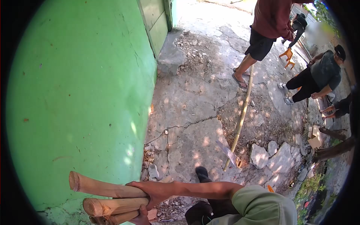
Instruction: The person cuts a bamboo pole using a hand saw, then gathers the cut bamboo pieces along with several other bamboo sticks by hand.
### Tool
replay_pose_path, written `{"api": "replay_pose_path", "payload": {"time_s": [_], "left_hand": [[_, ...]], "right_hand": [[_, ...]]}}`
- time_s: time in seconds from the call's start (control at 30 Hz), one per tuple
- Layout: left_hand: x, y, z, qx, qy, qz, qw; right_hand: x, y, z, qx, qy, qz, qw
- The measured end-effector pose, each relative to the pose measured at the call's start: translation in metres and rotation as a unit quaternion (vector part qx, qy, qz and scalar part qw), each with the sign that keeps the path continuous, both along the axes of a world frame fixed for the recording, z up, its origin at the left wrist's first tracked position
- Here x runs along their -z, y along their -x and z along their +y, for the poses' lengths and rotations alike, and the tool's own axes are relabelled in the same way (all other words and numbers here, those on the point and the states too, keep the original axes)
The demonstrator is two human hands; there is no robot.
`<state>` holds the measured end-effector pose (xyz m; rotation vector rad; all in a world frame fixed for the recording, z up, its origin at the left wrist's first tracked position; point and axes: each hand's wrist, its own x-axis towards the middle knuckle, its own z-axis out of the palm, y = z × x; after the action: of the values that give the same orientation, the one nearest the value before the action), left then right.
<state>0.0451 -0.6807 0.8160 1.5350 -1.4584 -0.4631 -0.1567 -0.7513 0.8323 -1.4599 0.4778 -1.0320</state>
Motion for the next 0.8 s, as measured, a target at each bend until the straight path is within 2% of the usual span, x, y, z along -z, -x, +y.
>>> {"api": "replay_pose_path", "payload": {"time_s": [0.1, 0.13, 0.17, 0.27, 0.3, 0.37, 0.4, 0.43, 0.5, 0.53, 0.6, 0.7, 0.73, 0.8], "left_hand": [[-0.074, 0.077, -0.041, 0.077, -0.021, 0.028, 0.996], [-0.095, 0.104, -0.053, 0.102, -0.017, -0.034, 0.994], [-0.101, 0.119, -0.067, 0.115, -0.009, -0.033, 0.993], [-0.091, 0.149, -0.112, 0.169, 0.005, 0.076, 0.983], [-0.085, 0.158, -0.127, 0.184, 0.005, 0.110, 0.977], [-0.055, 0.166, -0.160, 0.214, 0.002, 0.183, 0.960], [-0.042, 0.172, -0.180, 0.270, 0.031, 0.156, 0.950], [-0.037, 0.187, -0.191, 0.274, 0.029, 0.157, 0.948], [-0.039, 0.217, -0.216, 0.306, -0.007, 0.019, 0.952], [-0.037, 0.234, -0.236, 0.307, -0.005, 0.025, 0.951], [-0.032, 0.257, -0.252, 0.382, -0.042, -0.004, 0.923], [-0.022, 0.310, -0.281, 0.373, -0.108, 0.016, 0.921], [-0.041, 0.335, -0.289, 0.368, -0.113, 0.019, 0.923], [-0.090, 0.385, -0.304, 0.471, -0.183, 0.066, 0.860]], "right_hand": [[-0.051, 0.066, -0.032, 0.046, 0.040, 0.042, 0.997], [-0.070, 0.085, -0.041, 0.034, 0.000, 0.047, 0.998], [-0.081, 0.105, -0.051, 0.047, 0.008, 0.049, 0.998], [-0.097, 0.148, -0.083, 0.131, 0.135, 0.054, 0.981], [-0.100, 0.161, -0.091, 0.137, 0.136, 0.052, 0.980], [-0.111, 0.195, -0.108, 0.222, 0.212, 0.122, 0.944], [-0.115, 0.211, -0.114, 0.240, 0.223, 0.157, 0.932], [-0.119, 0.229, -0.120, 0.244, 0.221, 0.158, 0.931], [-0.127, 0.262, -0.134, 0.249, 0.202, 0.233, 0.918], [-0.129, 0.276, -0.140, 0.256, 0.201, 0.245, 0.914], [-0.136, 0.304, -0.153, 0.263, 0.179, 0.257, 0.912], [-0.136, 0.348, -0.170, 0.274, 0.139, 0.283, 0.909], [-0.137, 0.364, -0.175, 0.300, 0.127, 0.281, 0.903], [-0.141, 0.394, -0.179, 0.324, 0.084, 0.284, 0.898]]}}
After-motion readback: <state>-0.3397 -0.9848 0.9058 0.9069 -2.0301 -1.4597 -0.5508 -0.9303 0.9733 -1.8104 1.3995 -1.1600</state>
